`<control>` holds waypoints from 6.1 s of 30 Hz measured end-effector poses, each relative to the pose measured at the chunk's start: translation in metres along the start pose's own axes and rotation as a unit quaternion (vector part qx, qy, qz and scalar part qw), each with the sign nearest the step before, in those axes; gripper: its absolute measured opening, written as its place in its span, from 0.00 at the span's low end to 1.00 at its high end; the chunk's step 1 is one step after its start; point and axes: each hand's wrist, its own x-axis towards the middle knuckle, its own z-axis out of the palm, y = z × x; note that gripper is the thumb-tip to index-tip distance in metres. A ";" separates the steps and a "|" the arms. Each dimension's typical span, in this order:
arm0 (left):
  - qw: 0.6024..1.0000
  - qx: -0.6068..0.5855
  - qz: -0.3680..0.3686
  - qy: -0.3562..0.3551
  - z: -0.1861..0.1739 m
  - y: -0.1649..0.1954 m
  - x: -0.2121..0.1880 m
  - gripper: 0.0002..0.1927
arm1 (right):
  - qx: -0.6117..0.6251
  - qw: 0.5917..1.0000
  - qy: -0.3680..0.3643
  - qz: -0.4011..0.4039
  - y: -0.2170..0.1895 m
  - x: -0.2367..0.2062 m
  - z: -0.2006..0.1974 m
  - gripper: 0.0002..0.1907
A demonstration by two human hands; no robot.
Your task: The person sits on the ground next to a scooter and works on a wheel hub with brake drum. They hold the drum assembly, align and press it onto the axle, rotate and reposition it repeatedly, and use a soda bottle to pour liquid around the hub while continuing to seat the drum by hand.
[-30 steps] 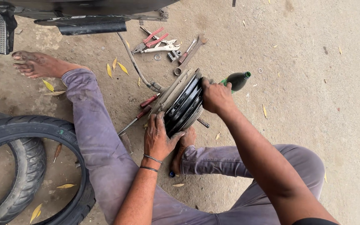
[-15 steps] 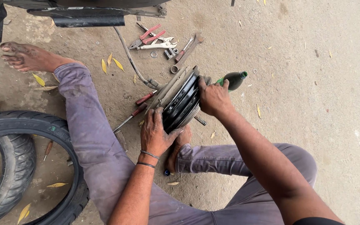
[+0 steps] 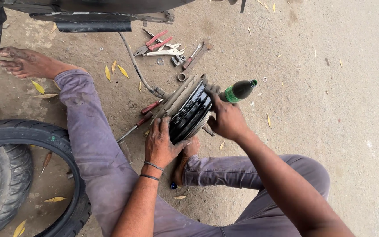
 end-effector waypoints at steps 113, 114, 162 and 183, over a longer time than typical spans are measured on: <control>0.999 0.029 -0.012 0.029 0.027 0.009 0.018 0.45 | 0.110 0.919 0.366 0.099 0.156 0.043 0.034 0.20; 0.999 0.017 -0.006 0.036 0.027 0.009 0.023 0.45 | 0.117 0.920 0.357 0.113 0.154 0.044 0.031 0.22; 0.886 -0.448 -0.111 -0.037 0.024 -0.028 0.027 0.21 | -0.054 0.989 0.127 -0.051 -0.017 -0.021 0.046 0.16; 0.916 -0.390 -0.078 -0.051 0.020 -0.022 0.025 0.27 | -0.085 0.988 -0.021 0.130 -0.046 -0.019 0.031 0.54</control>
